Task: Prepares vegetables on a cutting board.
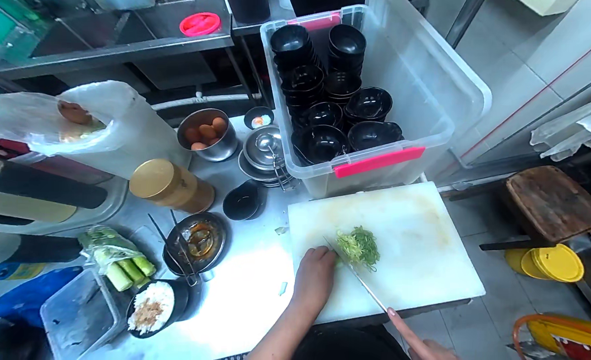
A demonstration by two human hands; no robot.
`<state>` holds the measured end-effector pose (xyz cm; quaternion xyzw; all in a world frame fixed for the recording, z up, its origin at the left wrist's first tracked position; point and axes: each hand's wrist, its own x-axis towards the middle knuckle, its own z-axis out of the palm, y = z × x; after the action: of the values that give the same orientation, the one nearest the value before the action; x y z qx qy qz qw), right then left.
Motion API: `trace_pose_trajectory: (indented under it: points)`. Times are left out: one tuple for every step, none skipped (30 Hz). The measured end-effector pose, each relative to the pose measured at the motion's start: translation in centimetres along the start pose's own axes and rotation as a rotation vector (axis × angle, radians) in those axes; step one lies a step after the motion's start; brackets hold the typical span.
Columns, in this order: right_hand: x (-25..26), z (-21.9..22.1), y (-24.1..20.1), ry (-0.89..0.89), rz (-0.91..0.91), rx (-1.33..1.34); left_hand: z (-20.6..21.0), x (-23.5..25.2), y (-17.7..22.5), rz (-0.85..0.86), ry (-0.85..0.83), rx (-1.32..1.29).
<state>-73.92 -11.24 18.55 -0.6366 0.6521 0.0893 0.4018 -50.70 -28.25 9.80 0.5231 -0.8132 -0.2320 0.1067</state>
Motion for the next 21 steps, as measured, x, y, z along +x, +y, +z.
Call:
trace_pose_trajectory:
  points:
    - [0.7, 0.3, 0.0, 0.000, -0.008, 0.020, 0.0, 0.0, -0.1, -0.004, 0.000, -0.007]
    - [1.5, 0.7, 0.1, 0.014, -0.020, 0.041, 0.1, 0.0, -0.2, -0.007, -0.004, -0.012]
    - [2.1, 1.0, 0.2, 0.040, -0.032, 0.050, 0.2, 0.0, -0.2, -0.011, -0.006, -0.014]
    - [2.5, 0.9, 0.3, 0.066, -0.042, 0.046, 0.2, 0.0, -0.1, -0.016, -0.007, -0.015]
    - [2.5, 0.8, 0.2, 0.089, -0.049, 0.032, 0.2, 0.1, -0.1, -0.018, -0.006, -0.014]
    - [2.2, 0.6, 0.1, 0.093, -0.043, 0.019, 0.1, 0.0, 0.0, -0.019, -0.007, -0.013]
    - [1.8, 0.4, 0.0, 0.091, -0.036, 0.013, 0.1, 0.0, 0.0, -0.015, -0.009, -0.012]
    - [1.2, 0.1, 0.0, 0.088, -0.034, 0.003, 0.1, 0.0, 0.0, -0.010, -0.006, -0.012]
    - [0.7, -0.1, 0.0, 0.079, -0.032, -0.008, 0.1, 0.0, -0.1, -0.005, 0.002, -0.012]
    - [0.1, -0.3, 0.0, 0.070, -0.030, -0.017, 0.2, 0.0, -0.1, -0.004, 0.009, -0.012]
    - [-0.2, -0.4, -0.1, 0.049, -0.019, -0.026, 0.3, -0.1, -0.1, -0.005, 0.013, -0.013]
    - [-0.3, -0.4, 0.0, 0.028, -0.009, -0.030, 0.3, -0.2, -0.2, -0.008, 0.017, -0.014]
    - [-0.1, -0.2, 0.0, 0.014, -0.004, -0.028, 0.4, -0.1, -0.2, -0.010, 0.020, -0.016]
    - [0.5, 0.1, 0.1, 0.012, -0.009, -0.017, 0.4, -0.1, -0.2, -0.012, 0.020, -0.019]
    - [1.2, 0.5, 0.2, 0.029, -0.024, 0.004, 0.4, -0.1, -0.2, -0.015, 0.018, -0.019]
    - [2.0, 0.9, 0.2, 0.049, -0.035, 0.022, 0.4, -0.1, -0.2, -0.016, 0.016, -0.021]
    - [2.4, 1.0, 0.1, 0.062, -0.036, 0.027, 0.4, -0.1, -0.2, -0.017, 0.012, -0.021]
    - [2.6, 0.7, 0.0, 0.064, -0.030, 0.017, 0.5, -0.1, -0.2, -0.020, 0.012, -0.022]
    - [2.4, 0.3, -0.2, 0.059, -0.020, 0.001, 0.5, -0.1, -0.1, -0.025, 0.011, -0.023]
    - [1.9, -0.1, -0.3, 0.061, -0.017, -0.011, 0.4, -0.1, -0.1, -0.031, 0.006, -0.028]
    - [1.2, -0.3, -0.3, 0.075, -0.023, -0.017, 0.4, -0.1, -0.1, -0.032, 0.006, -0.036]
